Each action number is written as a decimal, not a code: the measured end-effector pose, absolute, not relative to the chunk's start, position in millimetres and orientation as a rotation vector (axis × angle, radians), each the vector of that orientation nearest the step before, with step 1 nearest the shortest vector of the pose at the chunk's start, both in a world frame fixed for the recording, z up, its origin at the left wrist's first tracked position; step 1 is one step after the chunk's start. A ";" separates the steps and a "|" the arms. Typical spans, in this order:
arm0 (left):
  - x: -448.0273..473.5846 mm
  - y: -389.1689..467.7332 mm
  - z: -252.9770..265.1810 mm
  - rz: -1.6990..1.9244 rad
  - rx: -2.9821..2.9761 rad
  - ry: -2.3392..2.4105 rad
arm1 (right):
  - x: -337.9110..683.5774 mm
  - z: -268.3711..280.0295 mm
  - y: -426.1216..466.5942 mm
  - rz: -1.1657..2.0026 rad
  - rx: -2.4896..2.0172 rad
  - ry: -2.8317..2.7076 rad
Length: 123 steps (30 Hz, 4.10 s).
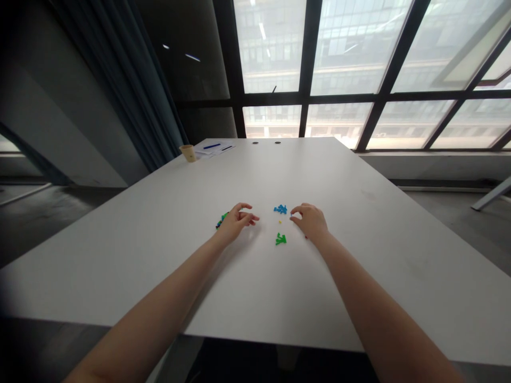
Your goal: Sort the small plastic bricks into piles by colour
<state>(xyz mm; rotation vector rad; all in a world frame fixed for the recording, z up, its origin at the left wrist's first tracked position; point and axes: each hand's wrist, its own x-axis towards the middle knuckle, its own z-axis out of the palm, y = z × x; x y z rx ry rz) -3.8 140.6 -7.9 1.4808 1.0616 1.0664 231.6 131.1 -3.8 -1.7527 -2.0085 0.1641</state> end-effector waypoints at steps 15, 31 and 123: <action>-9.9 149.8 -13.2 1.105 1.470 1.135 | 221.4 -17.6 179.8 0.319 -2.120 -1.866; -42.7 168.4 -20.5 0.580 2.223 1.996 | 280.5 -15.9 128.5 0.252 -2.051 -1.450; -24.8 156.7 -22.6 0.571 2.373 2.006 | 293.6 -34.5 133.0 0.199 -2.255 -1.422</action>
